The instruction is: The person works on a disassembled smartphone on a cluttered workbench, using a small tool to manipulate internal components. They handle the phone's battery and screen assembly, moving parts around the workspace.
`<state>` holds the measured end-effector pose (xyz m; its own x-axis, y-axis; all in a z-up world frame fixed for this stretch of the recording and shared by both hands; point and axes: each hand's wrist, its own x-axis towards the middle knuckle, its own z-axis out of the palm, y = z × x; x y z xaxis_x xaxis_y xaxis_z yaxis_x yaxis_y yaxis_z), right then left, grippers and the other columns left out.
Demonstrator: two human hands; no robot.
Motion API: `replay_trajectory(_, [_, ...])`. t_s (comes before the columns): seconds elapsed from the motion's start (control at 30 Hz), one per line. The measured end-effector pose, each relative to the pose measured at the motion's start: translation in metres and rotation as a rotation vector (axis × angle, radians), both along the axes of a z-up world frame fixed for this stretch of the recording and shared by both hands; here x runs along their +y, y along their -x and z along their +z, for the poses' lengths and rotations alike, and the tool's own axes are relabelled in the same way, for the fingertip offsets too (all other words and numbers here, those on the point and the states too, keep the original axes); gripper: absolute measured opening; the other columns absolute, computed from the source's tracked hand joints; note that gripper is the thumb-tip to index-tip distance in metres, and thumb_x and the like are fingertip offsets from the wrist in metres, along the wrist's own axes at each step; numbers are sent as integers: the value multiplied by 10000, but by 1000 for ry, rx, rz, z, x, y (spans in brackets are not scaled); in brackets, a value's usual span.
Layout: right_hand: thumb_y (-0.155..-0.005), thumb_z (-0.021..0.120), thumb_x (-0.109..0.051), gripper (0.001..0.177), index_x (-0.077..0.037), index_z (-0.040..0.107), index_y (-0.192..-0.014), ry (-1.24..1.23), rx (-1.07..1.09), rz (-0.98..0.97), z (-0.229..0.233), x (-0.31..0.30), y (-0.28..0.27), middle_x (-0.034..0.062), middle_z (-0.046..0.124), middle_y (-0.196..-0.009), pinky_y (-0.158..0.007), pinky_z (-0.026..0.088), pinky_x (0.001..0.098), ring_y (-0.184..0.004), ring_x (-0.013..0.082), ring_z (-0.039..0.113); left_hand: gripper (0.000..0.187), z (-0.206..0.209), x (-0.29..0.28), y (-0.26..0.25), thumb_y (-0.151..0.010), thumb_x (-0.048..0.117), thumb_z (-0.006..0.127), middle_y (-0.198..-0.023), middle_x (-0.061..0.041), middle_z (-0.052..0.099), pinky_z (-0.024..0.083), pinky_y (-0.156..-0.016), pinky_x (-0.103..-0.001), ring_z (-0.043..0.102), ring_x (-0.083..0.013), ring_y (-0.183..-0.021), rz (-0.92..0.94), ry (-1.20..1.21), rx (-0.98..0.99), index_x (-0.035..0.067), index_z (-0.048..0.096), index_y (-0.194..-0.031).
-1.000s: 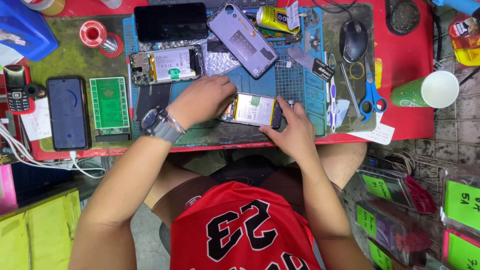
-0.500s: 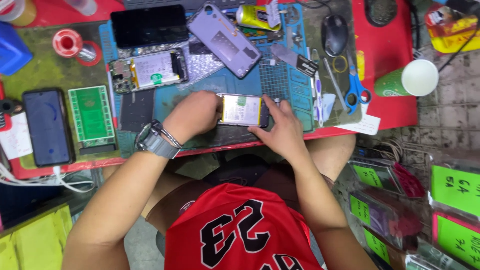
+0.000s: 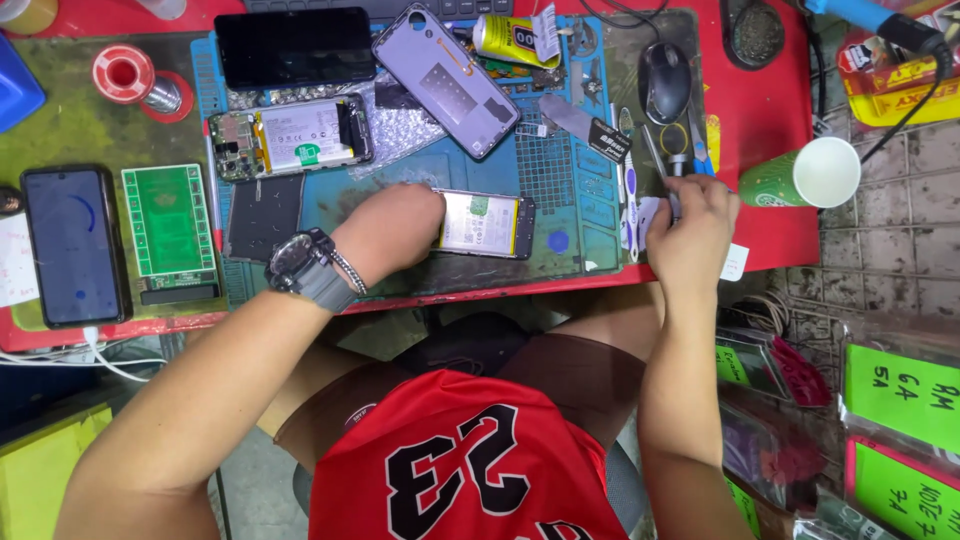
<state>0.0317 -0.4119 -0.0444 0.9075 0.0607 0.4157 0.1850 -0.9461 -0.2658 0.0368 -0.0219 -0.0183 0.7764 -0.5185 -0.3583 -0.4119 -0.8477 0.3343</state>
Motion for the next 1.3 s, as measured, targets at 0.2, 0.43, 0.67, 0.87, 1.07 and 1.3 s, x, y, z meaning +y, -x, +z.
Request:
replay_trajectory(0.2, [-765, 867, -72, 410, -71, 752, -1158, -315, 201, 412, 40, 83, 28, 129, 667, -1112, -946, 516, 470, -1092, 397, 643, 168, 0, -2, 5, -869, 65, 656, -824, -204, 726, 632, -748, -445, 755, -404, -838, 73, 53, -22, -74, 750, -877])
replay_trajectory(0.43, [-578, 980, -286, 972, -24, 567, -1418, -116, 456, 682, 40, 135, 0, 201, 572, -1349, -1073, 408, 533, -1258, 437, 500, 213, 6, -7, -15, -812, 70, 691, -920, -216, 735, 625, -789, -508, 738, -439, -927, 26, -12, 115, -32, 736, -994])
replay_trajectory(0.67, [-625, 984, -232, 754, -13, 656, -1268, -370, 369, 745, 22, 135, -4, 159, 674, -1189, -992, 481, 488, -1138, 378, 581, 205, 17, 3, -10, -844, 164, 714, -972, -167, 755, 616, -827, -506, 739, -398, -968, 27, 1, 224, 42, 772, -999])
replay_trajectory(0.87, [-595, 1001, -265, 568, -93, 692, -1040, -498, 301, 767, 13, 138, -4, 107, 698, -1184, -960, 509, 465, -1096, 344, 607, 179, 53, 21, 16, -860, 98, 690, -1021, -222, 712, 580, -888, -549, 691, -448, -1041, 111, 101, 190, 1, 749, -997])
replay_trajectory(1.07, [-607, 989, -267, 515, -110, 654, -965, -499, 299, 833, 8, 157, -4, 123, 695, -1208, -937, 515, 485, -1094, 366, 609, 176, 49, 49, 54, -937, 131, 652, -992, -170, 658, 554, -905, -512, 657, -411, -1052, 268, 248, 3, 16, 718, -1051])
replay_trajectory(1.3, [-641, 978, -241, 500, -89, 636, -972, -442, 329, 878, 5, 175, -4, 163, 692, -1210, -930, 518, 530, -1104, 419, 612, 126, 11, 65, 73, -942, 148, 686, -893, -71, 641, 575, -813, -419, 653, -302, -931, 328, 367, -154, 86, 783, -994])
